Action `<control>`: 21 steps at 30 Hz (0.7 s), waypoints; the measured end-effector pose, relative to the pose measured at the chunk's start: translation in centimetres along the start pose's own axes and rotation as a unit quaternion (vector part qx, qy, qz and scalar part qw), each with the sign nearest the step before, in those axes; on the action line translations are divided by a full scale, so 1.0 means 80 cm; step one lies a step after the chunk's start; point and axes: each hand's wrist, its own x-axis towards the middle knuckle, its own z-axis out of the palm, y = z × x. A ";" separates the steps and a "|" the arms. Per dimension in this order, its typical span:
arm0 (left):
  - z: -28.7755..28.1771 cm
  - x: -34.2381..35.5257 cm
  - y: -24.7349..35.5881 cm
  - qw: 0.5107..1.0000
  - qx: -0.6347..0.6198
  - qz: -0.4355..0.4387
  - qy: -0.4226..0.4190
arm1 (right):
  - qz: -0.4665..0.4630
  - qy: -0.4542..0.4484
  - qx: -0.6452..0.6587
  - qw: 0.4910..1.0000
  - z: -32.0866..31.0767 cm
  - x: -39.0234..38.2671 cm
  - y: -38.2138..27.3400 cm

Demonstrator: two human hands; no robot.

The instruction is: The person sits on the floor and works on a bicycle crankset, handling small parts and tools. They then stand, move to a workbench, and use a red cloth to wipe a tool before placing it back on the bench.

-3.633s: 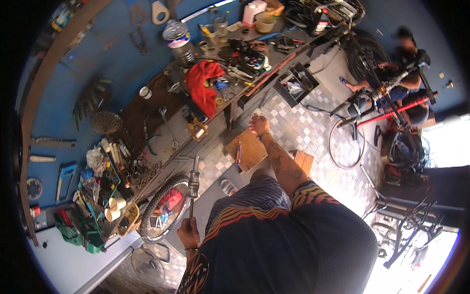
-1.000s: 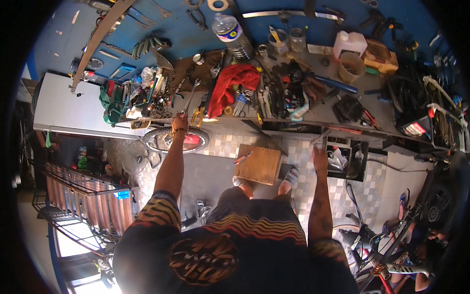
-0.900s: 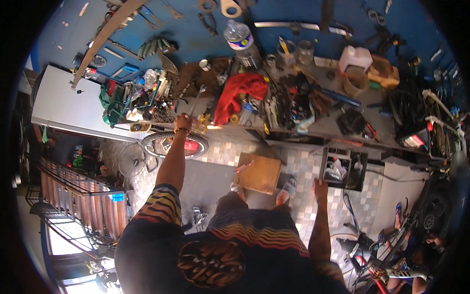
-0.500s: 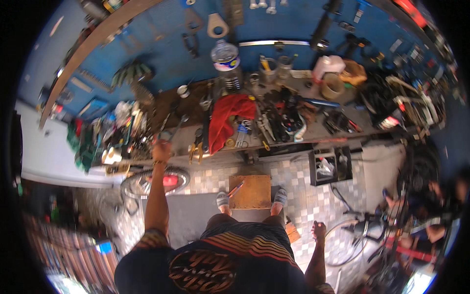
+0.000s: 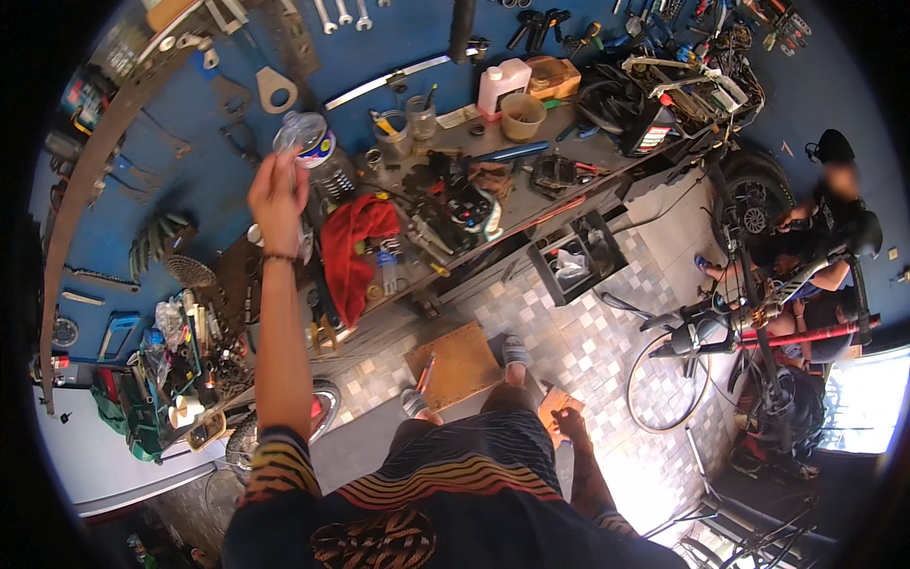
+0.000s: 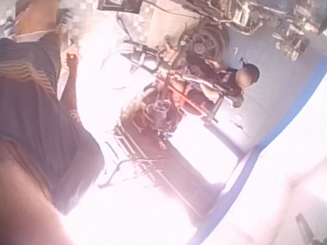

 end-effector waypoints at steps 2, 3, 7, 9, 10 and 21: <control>0.102 0.047 0.011 0.996 0.023 -0.023 -0.081 | 0.038 0.001 0.035 0.999 -0.026 0.009 0.040; 0.136 0.088 -0.002 0.995 -0.017 0.004 -0.096 | 0.028 0.010 0.059 0.998 -0.033 0.005 0.038; 0.252 0.273 -0.034 0.994 -0.035 0.076 -0.073 | 0.096 0.038 0.134 0.986 -0.089 0.003 0.074; 0.328 0.315 -0.041 0.993 -0.107 -0.011 -0.043 | 0.099 0.023 0.140 0.985 -0.115 -0.017 0.090; 0.337 0.352 -0.052 0.990 -0.134 0.004 -0.044 | 0.127 0.038 0.151 0.980 -0.126 -0.019 0.093; 0.305 0.452 -0.078 0.840 0.476 0.141 0.221 | 0.138 -0.014 0.124 0.983 -0.262 0.081 0.058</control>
